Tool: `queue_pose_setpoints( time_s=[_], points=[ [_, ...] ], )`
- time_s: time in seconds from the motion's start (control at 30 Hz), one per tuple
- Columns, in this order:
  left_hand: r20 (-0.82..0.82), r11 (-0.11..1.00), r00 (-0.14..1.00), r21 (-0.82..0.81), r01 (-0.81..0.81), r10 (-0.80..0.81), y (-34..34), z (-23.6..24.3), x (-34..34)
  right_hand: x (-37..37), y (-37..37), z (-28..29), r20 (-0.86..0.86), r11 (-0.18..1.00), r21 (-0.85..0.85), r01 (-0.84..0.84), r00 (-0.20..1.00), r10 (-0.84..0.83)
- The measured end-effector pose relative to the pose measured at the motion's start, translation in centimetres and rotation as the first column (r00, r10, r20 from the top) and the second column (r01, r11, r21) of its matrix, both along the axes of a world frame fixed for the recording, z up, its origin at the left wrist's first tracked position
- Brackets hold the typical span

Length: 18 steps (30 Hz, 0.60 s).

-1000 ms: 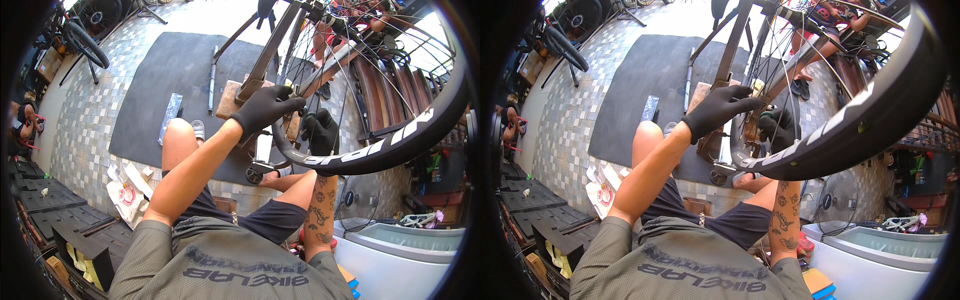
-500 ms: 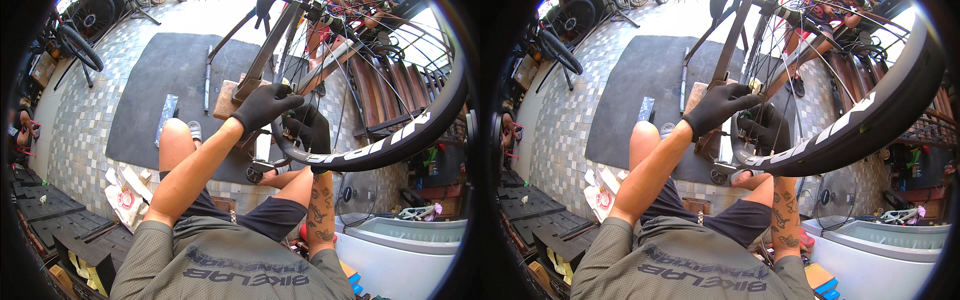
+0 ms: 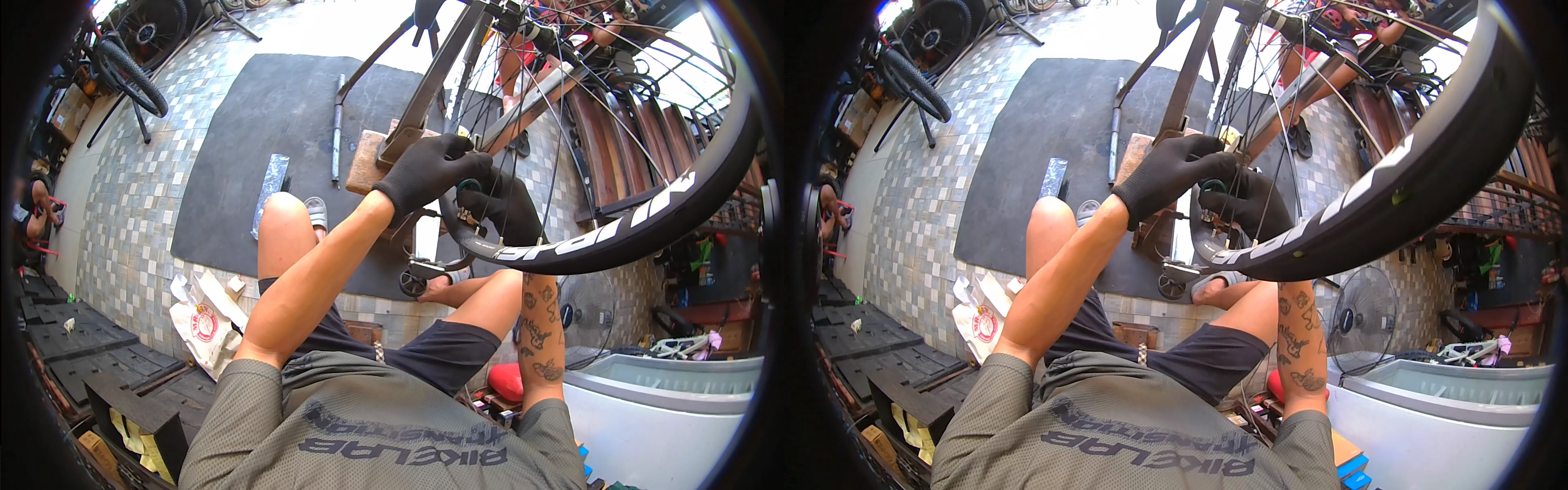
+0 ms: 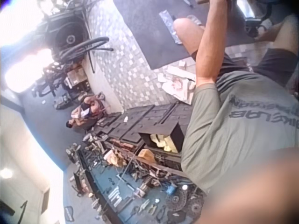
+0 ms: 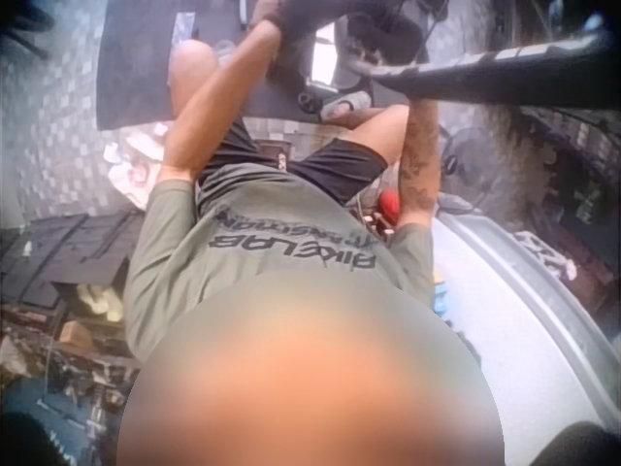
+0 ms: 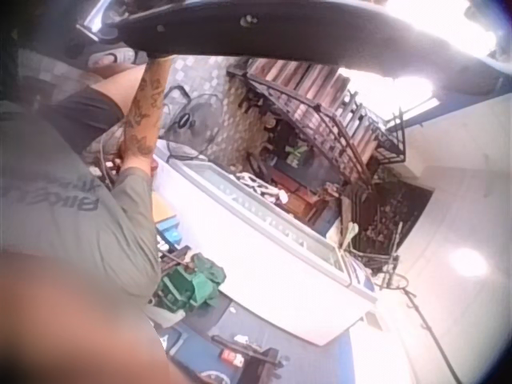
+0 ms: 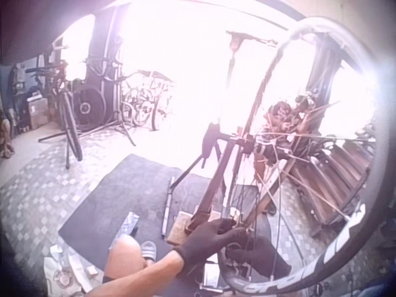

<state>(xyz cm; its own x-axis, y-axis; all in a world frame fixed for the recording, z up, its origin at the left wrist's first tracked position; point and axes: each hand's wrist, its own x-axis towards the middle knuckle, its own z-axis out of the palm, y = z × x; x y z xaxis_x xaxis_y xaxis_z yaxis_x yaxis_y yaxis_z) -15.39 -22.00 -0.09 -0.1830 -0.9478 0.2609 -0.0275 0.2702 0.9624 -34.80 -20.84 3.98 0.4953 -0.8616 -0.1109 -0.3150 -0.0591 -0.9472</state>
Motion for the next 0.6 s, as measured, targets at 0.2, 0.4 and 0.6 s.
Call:
queue_pose_setpoints(
  time_s=[0.2, 0.4, 0.6],
  points=[
    [-0.02, 0.991, 0.999, 0.131, 0.039, -0.036, 0.3, 0.5, 0.1, 0.1, 0.1, -0.3, -0.193, 0.997, -0.063, -0.035, 0.981, 0.022],
    [0.033, 0.999, 0.999, 0.027, 0.017, -0.018, 0.4, 0.6, 0.2, -0.5, 0.0, -1.1, 0.15, 0.955, 0.29, -0.06, 0.989, 0.016],
    [0.042, 1.0, 0.999, 0.005, -0.012, 0.012, 0.1, 0.2, -0.1, -0.4, -0.1, -1.2, 0.088, 0.971, 0.233, -0.048, 0.996, 0.028]
  ],
)
